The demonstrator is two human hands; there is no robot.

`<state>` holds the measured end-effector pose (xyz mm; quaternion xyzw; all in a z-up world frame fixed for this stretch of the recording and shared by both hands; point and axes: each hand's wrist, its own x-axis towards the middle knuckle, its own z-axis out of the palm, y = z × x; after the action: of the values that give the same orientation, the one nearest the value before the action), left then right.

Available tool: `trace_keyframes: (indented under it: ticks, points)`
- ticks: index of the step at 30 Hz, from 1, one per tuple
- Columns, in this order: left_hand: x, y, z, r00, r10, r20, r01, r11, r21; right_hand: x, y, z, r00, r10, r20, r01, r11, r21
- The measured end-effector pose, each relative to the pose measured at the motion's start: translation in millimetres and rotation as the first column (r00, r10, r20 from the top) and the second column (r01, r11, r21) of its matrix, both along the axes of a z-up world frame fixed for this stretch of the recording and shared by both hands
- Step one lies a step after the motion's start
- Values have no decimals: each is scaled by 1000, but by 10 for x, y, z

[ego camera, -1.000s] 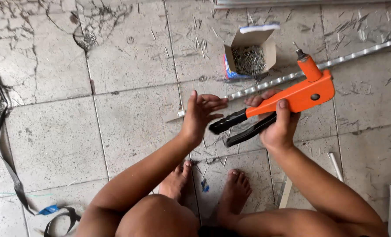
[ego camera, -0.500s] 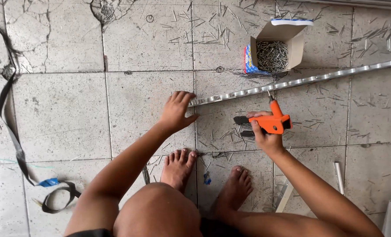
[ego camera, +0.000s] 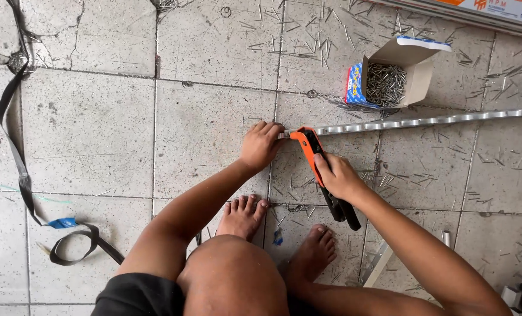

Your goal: Fastening rivets into a long metal strip using a manual hand riveter tool.

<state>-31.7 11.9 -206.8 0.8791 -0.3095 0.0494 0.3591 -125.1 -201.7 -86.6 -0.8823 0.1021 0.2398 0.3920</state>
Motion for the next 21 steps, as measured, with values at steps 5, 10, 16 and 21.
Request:
trace_keyframes:
  ticks: [5,10,16,21]
  points:
    - [50,0,6,992,-12,126,0,995,99,122,63,166,997,9,-77,-14,998,-61]
    - [45,-31,166,969,11,247,-39,993,108,383,155,507,952,165,-258,-253,898,-360]
    - [21,-9,172,994,-16,109,23,998,-66,554,420,826,915,96,-391,-237,914,-330]
    - [-567,201,385,928,-88,-362,-42,941,-337,478,499,687,924,58,-378,-167,950,-263]
